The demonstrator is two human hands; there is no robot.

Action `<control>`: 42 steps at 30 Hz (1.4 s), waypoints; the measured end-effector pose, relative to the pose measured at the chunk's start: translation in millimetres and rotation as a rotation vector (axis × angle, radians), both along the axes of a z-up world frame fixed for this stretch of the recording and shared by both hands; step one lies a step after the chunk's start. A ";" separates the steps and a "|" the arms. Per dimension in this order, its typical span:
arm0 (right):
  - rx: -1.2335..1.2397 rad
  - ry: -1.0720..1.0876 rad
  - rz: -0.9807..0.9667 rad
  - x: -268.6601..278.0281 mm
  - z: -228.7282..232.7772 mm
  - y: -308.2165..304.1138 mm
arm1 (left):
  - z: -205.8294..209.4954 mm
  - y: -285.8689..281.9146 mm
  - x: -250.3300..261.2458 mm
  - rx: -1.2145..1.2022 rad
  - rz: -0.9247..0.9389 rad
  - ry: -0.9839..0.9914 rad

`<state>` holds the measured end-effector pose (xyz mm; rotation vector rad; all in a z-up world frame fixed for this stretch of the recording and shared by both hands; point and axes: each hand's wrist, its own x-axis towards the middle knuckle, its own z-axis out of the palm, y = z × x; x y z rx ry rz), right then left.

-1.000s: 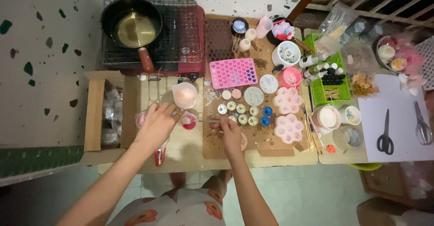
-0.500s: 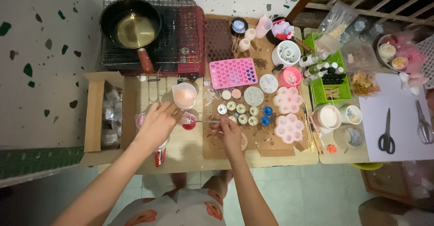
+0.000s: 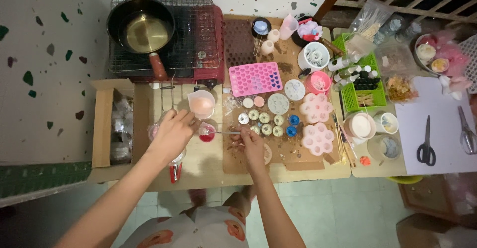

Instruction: Preparing and mixing ingredients in small cups and silicone molds for candle making

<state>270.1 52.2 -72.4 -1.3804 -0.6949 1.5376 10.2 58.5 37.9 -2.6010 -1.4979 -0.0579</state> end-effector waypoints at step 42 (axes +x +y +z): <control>0.191 -1.325 0.477 14.1 -1.4 -22.2 | 1.7 -71.6 42.8 -0.461 0.594 -1.327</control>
